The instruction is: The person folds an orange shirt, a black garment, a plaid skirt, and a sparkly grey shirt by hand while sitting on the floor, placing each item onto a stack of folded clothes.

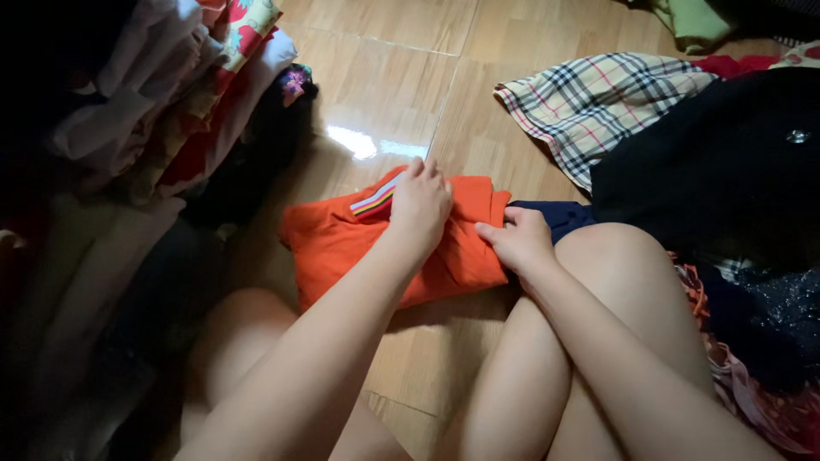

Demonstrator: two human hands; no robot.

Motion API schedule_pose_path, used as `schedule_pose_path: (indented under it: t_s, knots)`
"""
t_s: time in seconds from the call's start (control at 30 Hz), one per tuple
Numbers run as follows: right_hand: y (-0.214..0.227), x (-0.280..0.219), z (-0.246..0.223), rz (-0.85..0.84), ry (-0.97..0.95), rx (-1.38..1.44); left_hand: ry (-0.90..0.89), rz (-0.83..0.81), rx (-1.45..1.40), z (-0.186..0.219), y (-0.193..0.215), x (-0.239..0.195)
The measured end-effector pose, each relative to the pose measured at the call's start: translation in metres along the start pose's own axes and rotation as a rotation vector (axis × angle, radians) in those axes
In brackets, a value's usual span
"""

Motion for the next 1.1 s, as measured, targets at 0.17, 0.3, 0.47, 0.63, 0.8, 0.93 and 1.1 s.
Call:
schedule_pose_path:
  t_s: [0.17,0.3,0.47,0.63,0.8,0.93,1.1]
  knots:
    - [-0.001,0.001,0.006,0.033,-0.002,0.077,0.056,0.007,0.162,-0.009,0.011,0.011]
    - [-0.007,0.012,0.025,0.035,-0.010,0.061,-0.052,0.074,0.128,-0.017,0.010,0.017]
    - [-0.016,0.024,0.038,0.066,0.003,0.200,-0.082,0.022,0.063,-0.023,-0.009,0.019]
    - [-0.003,-0.015,-0.031,0.043,0.120,0.192,-0.147,0.301,-0.196,-0.035,0.021,-0.004]
    - [-0.026,-0.006,-0.061,-0.053,0.374,-0.115,-0.144,0.338,-0.250,-0.047,0.054,-0.024]
    - [-0.063,-0.007,-0.068,-0.275,0.448,-0.074,-0.101,0.331,-0.316,-0.055,0.043,-0.024]
    - [-0.094,-0.009,-0.071,-0.392,0.818,-0.221,-0.090,0.312,-0.325,-0.057,0.054,-0.036]
Point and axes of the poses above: each hand's wrist, its own x-axis towards the middle knuckle, its own y-axis out of the back of the hand, z = x × y, the point moved 8 cm from there along x, towards the middle knuckle, and after that the axes turned 12 degrees about y, right-handed, at the moved point
